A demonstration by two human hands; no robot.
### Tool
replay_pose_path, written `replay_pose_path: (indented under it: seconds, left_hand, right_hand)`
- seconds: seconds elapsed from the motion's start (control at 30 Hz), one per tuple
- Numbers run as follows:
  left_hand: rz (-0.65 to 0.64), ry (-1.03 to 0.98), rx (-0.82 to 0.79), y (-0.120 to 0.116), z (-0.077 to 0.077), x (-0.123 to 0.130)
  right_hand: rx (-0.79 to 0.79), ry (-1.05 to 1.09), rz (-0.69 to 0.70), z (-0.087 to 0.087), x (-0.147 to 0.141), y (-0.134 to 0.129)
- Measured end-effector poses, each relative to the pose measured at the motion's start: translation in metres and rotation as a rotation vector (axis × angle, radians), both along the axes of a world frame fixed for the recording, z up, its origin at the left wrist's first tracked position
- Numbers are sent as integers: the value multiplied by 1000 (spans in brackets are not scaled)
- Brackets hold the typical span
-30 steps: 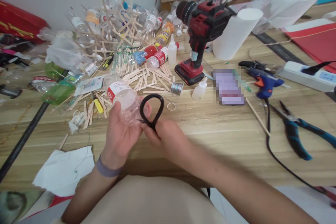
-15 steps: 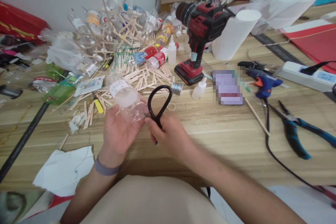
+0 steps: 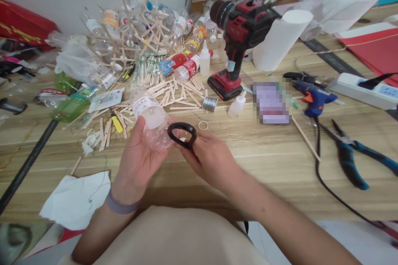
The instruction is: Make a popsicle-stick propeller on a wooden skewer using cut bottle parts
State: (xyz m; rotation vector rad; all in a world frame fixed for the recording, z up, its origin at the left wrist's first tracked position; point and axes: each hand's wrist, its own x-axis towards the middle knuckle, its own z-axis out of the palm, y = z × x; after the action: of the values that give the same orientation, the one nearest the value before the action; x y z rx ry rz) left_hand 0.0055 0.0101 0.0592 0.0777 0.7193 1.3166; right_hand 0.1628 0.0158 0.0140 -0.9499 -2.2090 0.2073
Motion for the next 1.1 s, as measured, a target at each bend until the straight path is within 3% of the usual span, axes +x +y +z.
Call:
replay_pose_path:
  seconds: [0.27,0.4,0.6,1.1]
  left_hand:
    - [-78,56,-51,-5,6,-3]
    - [31,37,-72,-2,6,-7]
    - [29,35,-66,-1,7,-8]
    - [22,73,-59,-6,8,-5]
  right_hand:
    - [402,-284,-31,1,15,-2]
    - [509,-330,6,9,24,-3]
    - [479,-352,-62,15,24,2]
    - [502,-531,-47,25,16,6]
